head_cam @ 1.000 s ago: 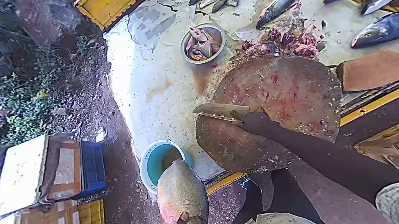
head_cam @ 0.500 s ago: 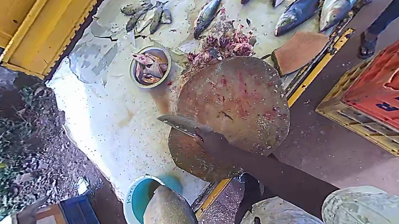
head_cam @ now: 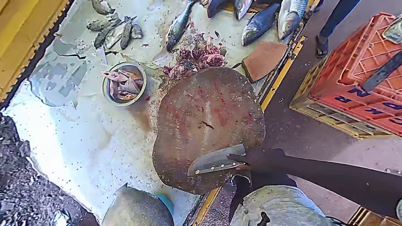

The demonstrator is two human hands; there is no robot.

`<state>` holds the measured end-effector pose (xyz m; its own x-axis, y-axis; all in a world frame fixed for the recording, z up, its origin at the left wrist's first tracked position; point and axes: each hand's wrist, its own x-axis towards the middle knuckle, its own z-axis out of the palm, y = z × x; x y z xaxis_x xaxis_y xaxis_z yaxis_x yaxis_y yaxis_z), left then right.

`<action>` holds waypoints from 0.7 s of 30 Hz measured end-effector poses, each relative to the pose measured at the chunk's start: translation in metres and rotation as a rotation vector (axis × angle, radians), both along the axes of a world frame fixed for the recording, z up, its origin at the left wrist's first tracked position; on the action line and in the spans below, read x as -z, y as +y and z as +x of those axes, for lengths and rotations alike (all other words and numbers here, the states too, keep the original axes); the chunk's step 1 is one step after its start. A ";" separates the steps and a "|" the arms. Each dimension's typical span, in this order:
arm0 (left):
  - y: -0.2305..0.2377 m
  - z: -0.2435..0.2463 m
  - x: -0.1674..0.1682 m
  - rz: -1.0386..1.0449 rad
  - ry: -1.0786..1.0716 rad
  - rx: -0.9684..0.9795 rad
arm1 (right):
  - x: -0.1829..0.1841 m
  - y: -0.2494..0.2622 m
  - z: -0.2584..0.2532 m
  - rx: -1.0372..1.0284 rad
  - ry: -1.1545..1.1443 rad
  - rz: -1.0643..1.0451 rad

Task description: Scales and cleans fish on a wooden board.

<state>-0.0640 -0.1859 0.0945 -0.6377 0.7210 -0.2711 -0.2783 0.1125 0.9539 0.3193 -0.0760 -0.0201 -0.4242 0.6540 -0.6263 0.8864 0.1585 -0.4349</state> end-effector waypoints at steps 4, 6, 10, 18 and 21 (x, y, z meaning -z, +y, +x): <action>0.010 0.010 0.020 -0.053 -0.027 0.017 | 0.004 0.030 0.072 -0.036 -0.156 0.025; 0.030 0.034 0.056 -0.193 0.065 -0.026 | 0.010 0.115 0.100 0.092 -0.230 0.158; 0.038 0.082 0.133 -0.512 0.545 0.035 | 0.018 0.151 0.078 0.193 -0.145 0.217; 0.056 0.113 0.125 -0.645 0.702 0.007 | 0.014 0.208 0.127 -0.045 -0.238 0.199; 0.048 0.124 0.122 -0.699 0.719 -0.023 | 0.015 0.255 0.095 0.214 -0.143 0.313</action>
<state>0.0597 -0.1378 -0.0275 -0.8285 0.5323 -0.1737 0.3292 0.7140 0.6180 0.4147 0.1792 -0.0351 -0.1808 0.8866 -0.4258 0.9619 0.0691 -0.2645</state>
